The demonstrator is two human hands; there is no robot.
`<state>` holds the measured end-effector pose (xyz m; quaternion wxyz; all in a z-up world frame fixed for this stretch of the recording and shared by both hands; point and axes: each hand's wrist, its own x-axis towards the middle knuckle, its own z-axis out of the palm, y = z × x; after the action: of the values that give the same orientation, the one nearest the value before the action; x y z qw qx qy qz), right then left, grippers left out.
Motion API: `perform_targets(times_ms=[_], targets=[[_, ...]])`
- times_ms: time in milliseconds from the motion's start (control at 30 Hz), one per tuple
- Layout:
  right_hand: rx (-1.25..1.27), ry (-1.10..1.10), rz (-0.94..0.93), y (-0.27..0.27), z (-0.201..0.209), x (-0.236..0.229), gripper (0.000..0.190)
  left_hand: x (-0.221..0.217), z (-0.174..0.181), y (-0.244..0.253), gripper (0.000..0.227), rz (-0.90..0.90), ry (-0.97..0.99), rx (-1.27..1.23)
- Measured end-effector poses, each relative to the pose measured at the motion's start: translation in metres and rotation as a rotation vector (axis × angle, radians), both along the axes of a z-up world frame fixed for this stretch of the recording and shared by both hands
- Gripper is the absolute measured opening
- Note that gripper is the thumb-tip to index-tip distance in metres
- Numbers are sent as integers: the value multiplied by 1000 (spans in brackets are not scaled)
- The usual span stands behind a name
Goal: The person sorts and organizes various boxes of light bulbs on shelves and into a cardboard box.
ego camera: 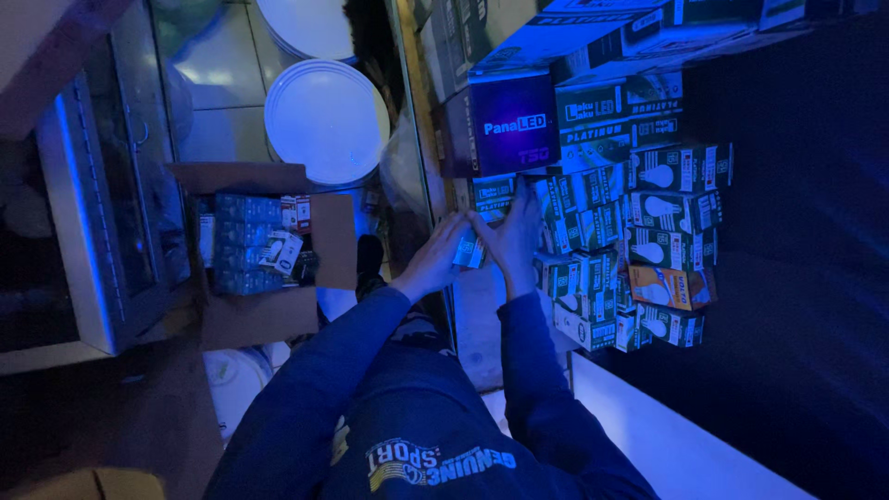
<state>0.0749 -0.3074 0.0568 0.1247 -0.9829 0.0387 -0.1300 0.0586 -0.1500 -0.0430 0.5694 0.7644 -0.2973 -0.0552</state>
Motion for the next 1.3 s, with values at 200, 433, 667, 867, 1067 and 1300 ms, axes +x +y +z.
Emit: perform_targets(times_ms=[200,433,667,867,1067,1300], targets=[[40,86,27,-12,2,6,106,-4,12,16,83,16,44,-4],[-59,182,111,-20,26,0,86,-4,26,29,75,48,-2,-26],[-209,225,135,-13,29,10,91,6,35,34,83,103,31,-30],[-184,131,85,-11,28,2,86,24,32,27,78,265,36,-117],[-20,16,-68,-25,19,-40,75,35,23,10,84,170,115,-67],[-111,128,-101,-34,11,-65,79,41,14,-9,84,174,66,-82]])
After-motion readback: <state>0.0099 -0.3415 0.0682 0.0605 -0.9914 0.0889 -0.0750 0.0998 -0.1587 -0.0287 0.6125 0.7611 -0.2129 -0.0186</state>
